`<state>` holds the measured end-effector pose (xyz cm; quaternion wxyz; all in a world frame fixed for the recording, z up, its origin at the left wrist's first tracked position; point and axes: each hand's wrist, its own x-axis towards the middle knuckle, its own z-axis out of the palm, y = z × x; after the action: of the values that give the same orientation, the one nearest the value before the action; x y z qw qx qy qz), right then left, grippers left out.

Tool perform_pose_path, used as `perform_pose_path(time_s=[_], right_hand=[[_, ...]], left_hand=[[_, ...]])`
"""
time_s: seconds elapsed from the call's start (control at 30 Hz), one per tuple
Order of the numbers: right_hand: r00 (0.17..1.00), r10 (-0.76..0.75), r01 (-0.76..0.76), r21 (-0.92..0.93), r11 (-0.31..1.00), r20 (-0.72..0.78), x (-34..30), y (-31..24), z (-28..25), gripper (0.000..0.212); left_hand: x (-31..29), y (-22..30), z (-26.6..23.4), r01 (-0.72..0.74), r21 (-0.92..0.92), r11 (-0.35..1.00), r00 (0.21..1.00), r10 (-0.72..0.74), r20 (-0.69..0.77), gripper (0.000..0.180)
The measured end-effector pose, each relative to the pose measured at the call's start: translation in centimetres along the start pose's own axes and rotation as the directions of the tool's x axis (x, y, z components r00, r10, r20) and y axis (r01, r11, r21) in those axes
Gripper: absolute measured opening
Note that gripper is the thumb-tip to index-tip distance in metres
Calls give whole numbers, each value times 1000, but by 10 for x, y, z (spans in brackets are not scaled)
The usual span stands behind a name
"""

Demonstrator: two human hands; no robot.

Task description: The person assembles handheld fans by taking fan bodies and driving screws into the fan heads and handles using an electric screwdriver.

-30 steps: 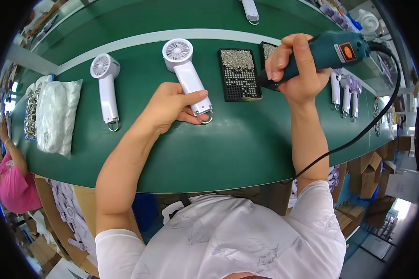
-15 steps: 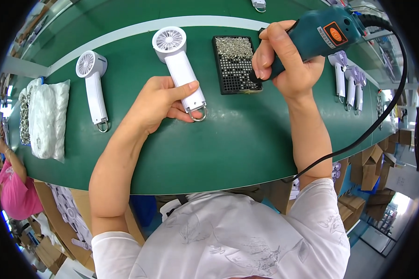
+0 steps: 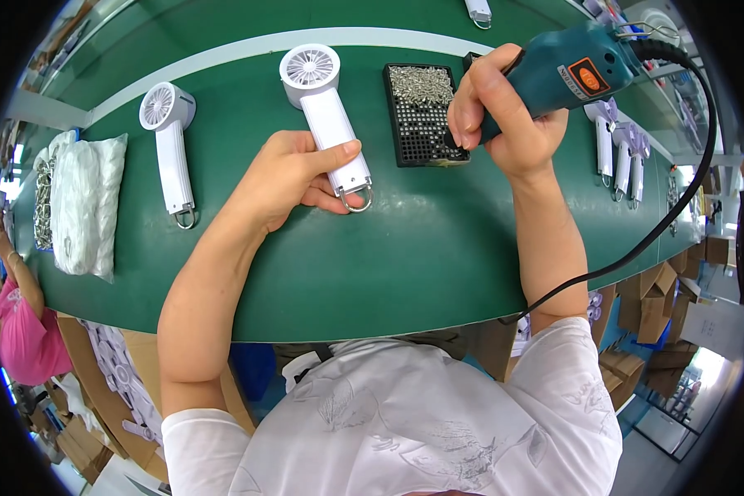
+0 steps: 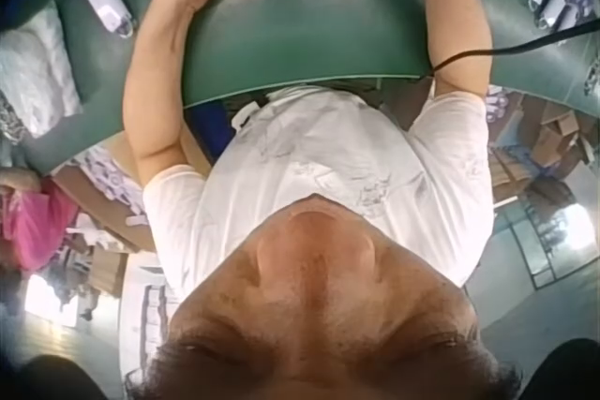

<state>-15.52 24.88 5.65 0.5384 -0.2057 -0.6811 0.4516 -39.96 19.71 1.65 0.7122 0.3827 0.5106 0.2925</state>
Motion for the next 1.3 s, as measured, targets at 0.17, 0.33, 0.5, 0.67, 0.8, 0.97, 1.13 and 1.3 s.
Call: perform_pose_path(time_s=[0.17, 0.33, 0.5, 0.67, 0.8, 0.97, 1.13, 1.3], right_hand=[[996, 33, -31, -17, 999, 80, -2, -2, 3, 12], [999, 15, -13, -62, 998, 37, -4, -4, 3, 10], [995, -66, 77, 157, 985, -76, 0, -17, 4, 20], [995, -96, 89, 285, 954, 12, 0, -27, 20, 30], [994, 27, 13, 365, 931, -103, -5, -38, 51, 25], [993, 49, -3, 395, 918, -105, -13, -38, 59, 17], [997, 33, -6, 390, 921, -63, -17, -34, 62, 13], [997, 51, -29, 346, 938, -54, -19, -31, 66, 13]], left_hand=[[-2, 3, 0, 16, -47, 999, 1000, -17, -21, 42], [-2, -1, 1, -18, -62, 998, 1000, 20, 22, 44], [0, -8, 3, -14, -63, 998, 992, 22, 121, 40], [3, -9, 5, -16, -11, 1000, 994, 17, 109, 39], [1, -7, 6, -25, 20, 999, 995, 23, 100, 38], [1, -9, 9, -51, -20, 999, 996, 52, 73, 36], [0, -12, 8, -56, -22, 998, 996, 58, 64, 35], [0, -11, 7, -60, -25, 998, 996, 61, 59, 35]])
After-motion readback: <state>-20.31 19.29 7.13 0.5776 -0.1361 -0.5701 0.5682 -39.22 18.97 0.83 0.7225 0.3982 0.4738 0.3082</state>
